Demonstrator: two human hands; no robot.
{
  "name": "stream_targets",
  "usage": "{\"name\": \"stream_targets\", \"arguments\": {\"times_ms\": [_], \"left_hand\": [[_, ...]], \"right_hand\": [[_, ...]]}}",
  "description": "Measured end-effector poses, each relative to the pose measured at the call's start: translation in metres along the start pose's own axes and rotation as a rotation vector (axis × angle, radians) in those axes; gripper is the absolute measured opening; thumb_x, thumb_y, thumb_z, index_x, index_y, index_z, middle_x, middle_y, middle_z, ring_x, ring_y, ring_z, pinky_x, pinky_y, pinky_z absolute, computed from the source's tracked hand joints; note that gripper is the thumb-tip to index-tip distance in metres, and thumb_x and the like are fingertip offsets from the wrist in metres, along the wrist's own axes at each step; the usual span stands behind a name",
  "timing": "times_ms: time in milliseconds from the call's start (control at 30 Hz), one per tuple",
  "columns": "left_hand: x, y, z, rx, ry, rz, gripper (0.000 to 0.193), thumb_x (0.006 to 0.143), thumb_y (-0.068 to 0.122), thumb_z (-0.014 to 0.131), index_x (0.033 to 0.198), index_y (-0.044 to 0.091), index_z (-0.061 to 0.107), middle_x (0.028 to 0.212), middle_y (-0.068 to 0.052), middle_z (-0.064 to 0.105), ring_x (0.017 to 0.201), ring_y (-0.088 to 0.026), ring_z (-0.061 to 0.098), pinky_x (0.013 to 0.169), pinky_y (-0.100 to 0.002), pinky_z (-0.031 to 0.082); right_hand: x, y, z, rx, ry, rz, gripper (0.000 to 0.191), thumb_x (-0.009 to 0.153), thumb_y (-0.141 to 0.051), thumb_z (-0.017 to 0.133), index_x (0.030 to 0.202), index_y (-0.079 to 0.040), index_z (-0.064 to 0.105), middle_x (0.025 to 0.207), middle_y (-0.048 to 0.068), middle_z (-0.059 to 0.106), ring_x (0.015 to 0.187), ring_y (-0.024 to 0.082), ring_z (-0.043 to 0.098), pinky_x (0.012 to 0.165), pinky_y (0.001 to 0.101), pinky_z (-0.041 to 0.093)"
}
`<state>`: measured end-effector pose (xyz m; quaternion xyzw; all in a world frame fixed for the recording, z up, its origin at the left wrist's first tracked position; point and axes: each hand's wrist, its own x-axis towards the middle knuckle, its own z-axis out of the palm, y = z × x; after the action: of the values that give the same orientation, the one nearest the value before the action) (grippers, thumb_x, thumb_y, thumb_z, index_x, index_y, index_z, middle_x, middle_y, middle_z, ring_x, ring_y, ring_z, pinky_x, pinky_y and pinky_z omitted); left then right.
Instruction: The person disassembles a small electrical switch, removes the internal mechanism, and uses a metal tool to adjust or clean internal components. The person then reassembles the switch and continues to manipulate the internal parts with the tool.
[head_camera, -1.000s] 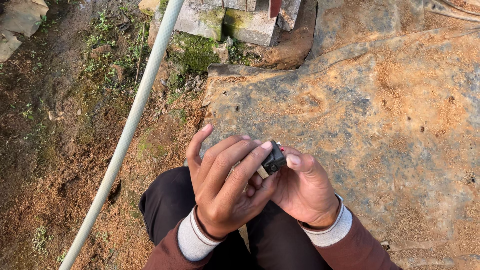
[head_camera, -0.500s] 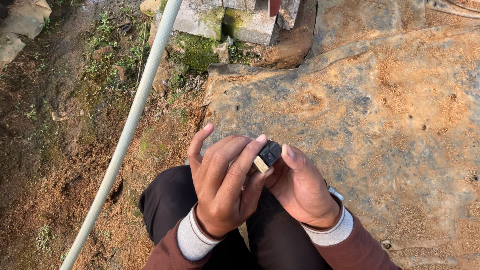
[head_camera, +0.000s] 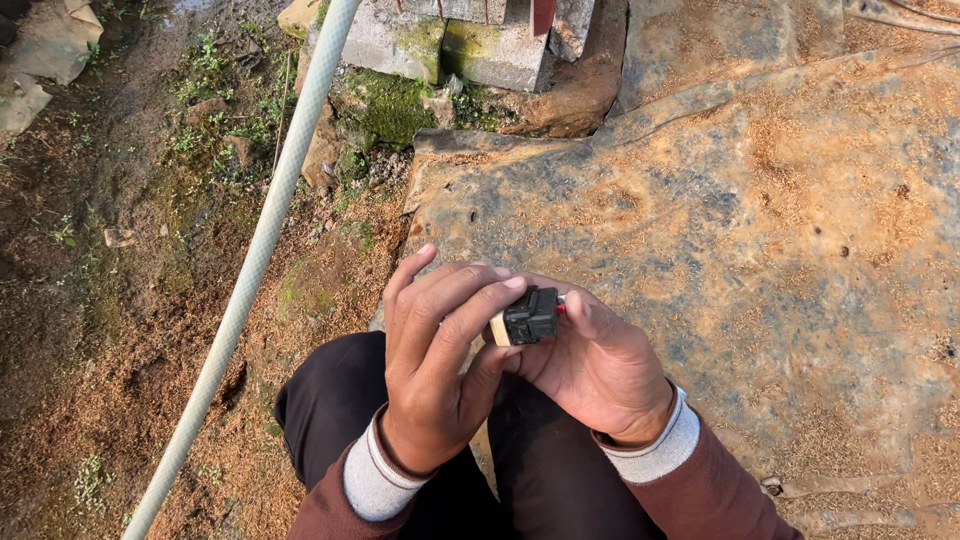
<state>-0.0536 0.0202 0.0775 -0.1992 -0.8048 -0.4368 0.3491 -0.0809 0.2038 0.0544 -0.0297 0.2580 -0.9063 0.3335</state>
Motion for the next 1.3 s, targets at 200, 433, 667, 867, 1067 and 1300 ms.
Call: {"name": "stream_targets", "arguments": {"times_ms": [200, 433, 667, 867, 1067, 1300], "left_hand": [[-0.003, -0.006, -0.003, -0.041, 0.022, 0.04, 0.037, 0.093, 0.022, 0.08, 0.125, 0.009, 0.065, 0.126, -0.007, 0.066, 0.122, -0.028, 0.065, 0.123, -0.056, 0.039], [-0.006, -0.009, -0.002, -0.021, 0.012, 0.008, 0.036, 0.092, 0.018, 0.08, 0.125, 0.01, 0.066, 0.126, -0.007, 0.066, 0.123, -0.027, 0.066, 0.124, -0.055, 0.04], [-0.009, -0.012, -0.005, -0.028, 0.008, 0.02, 0.04, 0.089, 0.015, 0.08, 0.125, 0.01, 0.064, 0.128, -0.008, 0.064, 0.125, -0.029, 0.065, 0.125, -0.056, 0.038], [-0.011, -0.012, -0.003, 0.059, 0.029, 0.107, 0.04, 0.086, 0.015, 0.088, 0.121, 0.014, 0.068, 0.126, -0.007, 0.064, 0.121, -0.026, 0.065, 0.123, -0.055, 0.037], [-0.011, -0.012, -0.003, 0.041, 0.065, 0.045, 0.039, 0.087, 0.02, 0.088, 0.119, 0.013, 0.068, 0.122, -0.006, 0.067, 0.12, -0.026, 0.067, 0.123, -0.054, 0.04], [-0.012, -0.012, -0.003, 0.038, 0.066, 0.03, 0.04, 0.086, 0.02, 0.088, 0.119, 0.012, 0.069, 0.121, -0.006, 0.067, 0.12, -0.026, 0.066, 0.122, -0.054, 0.041]], "right_hand": [[0.002, -0.002, 0.005, -0.072, -0.032, -0.001, 0.063, 0.096, -0.032, 0.078, 0.141, 0.005, 0.055, 0.121, 0.01, 0.067, 0.108, 0.018, 0.068, 0.093, 0.0335, 0.057], [0.002, -0.001, 0.003, -0.105, -0.02, -0.052, 0.056, 0.098, -0.029, 0.08, 0.137, 0.005, 0.057, 0.115, 0.011, 0.069, 0.101, 0.019, 0.068, 0.09, 0.0337, 0.057], [-0.001, 0.003, 0.007, -0.256, -0.005, -0.152, 0.051, 0.097, -0.018, 0.085, 0.134, 0.006, 0.059, 0.115, 0.01, 0.068, 0.107, 0.017, 0.066, 0.095, 0.0323, 0.054], [-0.005, 0.003, 0.018, -0.548, 0.004, -0.272, 0.053, 0.095, -0.013, 0.081, 0.137, 0.01, 0.06, 0.125, 0.013, 0.068, 0.118, 0.017, 0.066, 0.106, 0.0339, 0.054], [-0.004, 0.003, 0.027, -0.599, 0.04, -0.277, 0.05, 0.094, -0.004, 0.078, 0.138, 0.01, 0.058, 0.125, 0.014, 0.067, 0.111, 0.019, 0.068, 0.098, 0.0348, 0.059], [-0.003, 0.004, 0.026, -0.638, 0.053, -0.295, 0.047, 0.095, -0.003, 0.076, 0.137, 0.009, 0.058, 0.125, 0.014, 0.067, 0.114, 0.018, 0.066, 0.1, 0.0334, 0.058]]}}
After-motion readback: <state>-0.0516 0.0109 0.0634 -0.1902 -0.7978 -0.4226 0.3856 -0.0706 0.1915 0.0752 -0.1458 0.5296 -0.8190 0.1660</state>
